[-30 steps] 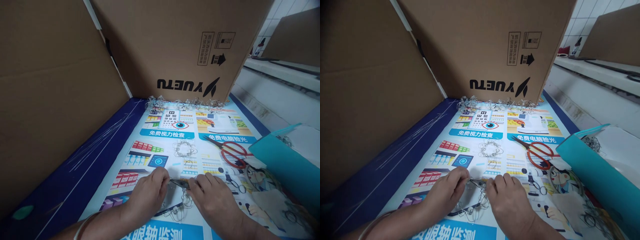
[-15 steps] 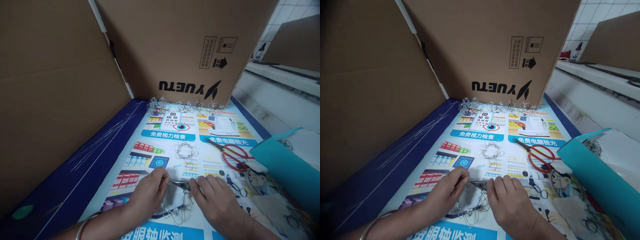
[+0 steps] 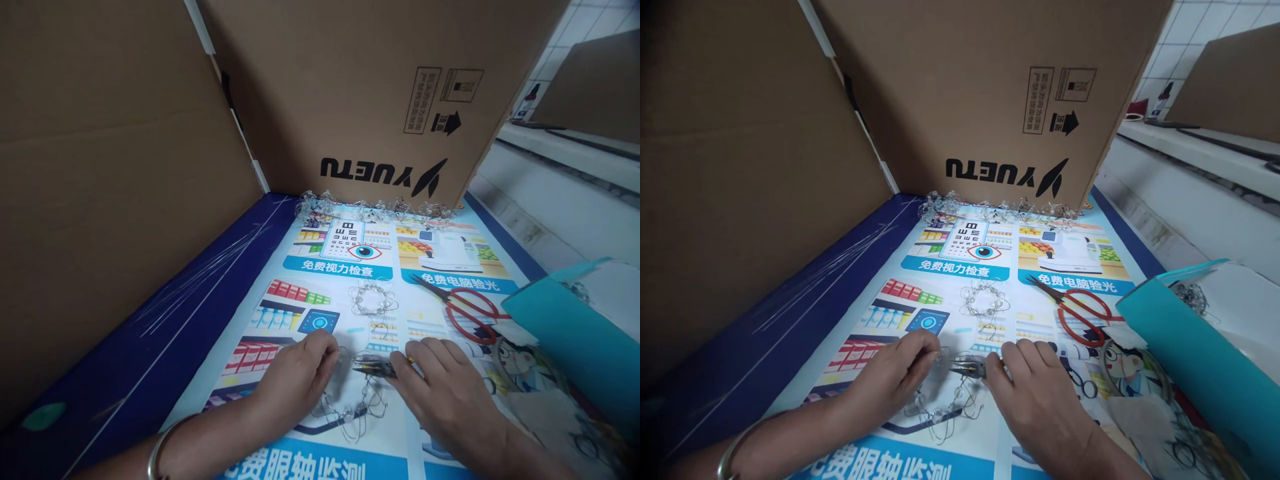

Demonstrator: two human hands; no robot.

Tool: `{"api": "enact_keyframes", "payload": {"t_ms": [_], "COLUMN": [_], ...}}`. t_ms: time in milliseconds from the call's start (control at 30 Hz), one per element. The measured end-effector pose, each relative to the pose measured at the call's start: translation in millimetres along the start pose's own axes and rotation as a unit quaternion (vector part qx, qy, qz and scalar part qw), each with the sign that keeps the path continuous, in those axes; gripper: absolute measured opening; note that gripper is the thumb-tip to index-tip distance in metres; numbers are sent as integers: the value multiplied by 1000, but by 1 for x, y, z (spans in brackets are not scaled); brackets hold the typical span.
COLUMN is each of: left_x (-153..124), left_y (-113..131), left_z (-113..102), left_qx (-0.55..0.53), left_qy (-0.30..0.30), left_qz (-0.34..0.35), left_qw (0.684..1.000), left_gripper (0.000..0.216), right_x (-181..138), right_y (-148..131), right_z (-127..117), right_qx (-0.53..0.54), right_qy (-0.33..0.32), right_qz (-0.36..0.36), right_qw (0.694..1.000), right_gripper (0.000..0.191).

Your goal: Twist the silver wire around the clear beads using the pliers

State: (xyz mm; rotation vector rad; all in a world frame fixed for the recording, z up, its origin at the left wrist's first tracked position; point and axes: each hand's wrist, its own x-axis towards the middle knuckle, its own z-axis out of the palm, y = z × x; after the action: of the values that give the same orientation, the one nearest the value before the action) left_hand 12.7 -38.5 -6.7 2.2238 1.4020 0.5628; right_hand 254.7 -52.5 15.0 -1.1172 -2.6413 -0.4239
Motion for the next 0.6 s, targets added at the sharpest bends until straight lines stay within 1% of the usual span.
{"api": "enact_keyframes", "payload": {"t_ms": [167, 233, 333, 500, 600], "left_x": [-1, -1, 0, -1, -3], "left_y": [1, 2, 2, 1, 3], "left_z": [2, 0, -2, -4, -5], "left_qx": [31, 34, 29, 18, 26], "left_qy": [-17, -26, -35, -23, -20], "left_qz": [21, 23, 48, 80, 94], "left_qw": [999, 999, 998, 996, 995], "left_gripper": [15, 15, 12, 9, 10], "right_x": [-1, 0, 1, 2, 3], "right_y": [-5, -6, -6, -7, -5], "right_z": [-5, -6, -6, -9, -12], "right_qx": [-25, -26, -30, -31, -11], "right_qy": [-18, -32, -44, -44, -50], "right_qz": [-27, -37, -60, -79, -84], "right_qw": [999, 998, 997, 995, 995], "right_gripper": [26, 26, 28, 28, 26]}}
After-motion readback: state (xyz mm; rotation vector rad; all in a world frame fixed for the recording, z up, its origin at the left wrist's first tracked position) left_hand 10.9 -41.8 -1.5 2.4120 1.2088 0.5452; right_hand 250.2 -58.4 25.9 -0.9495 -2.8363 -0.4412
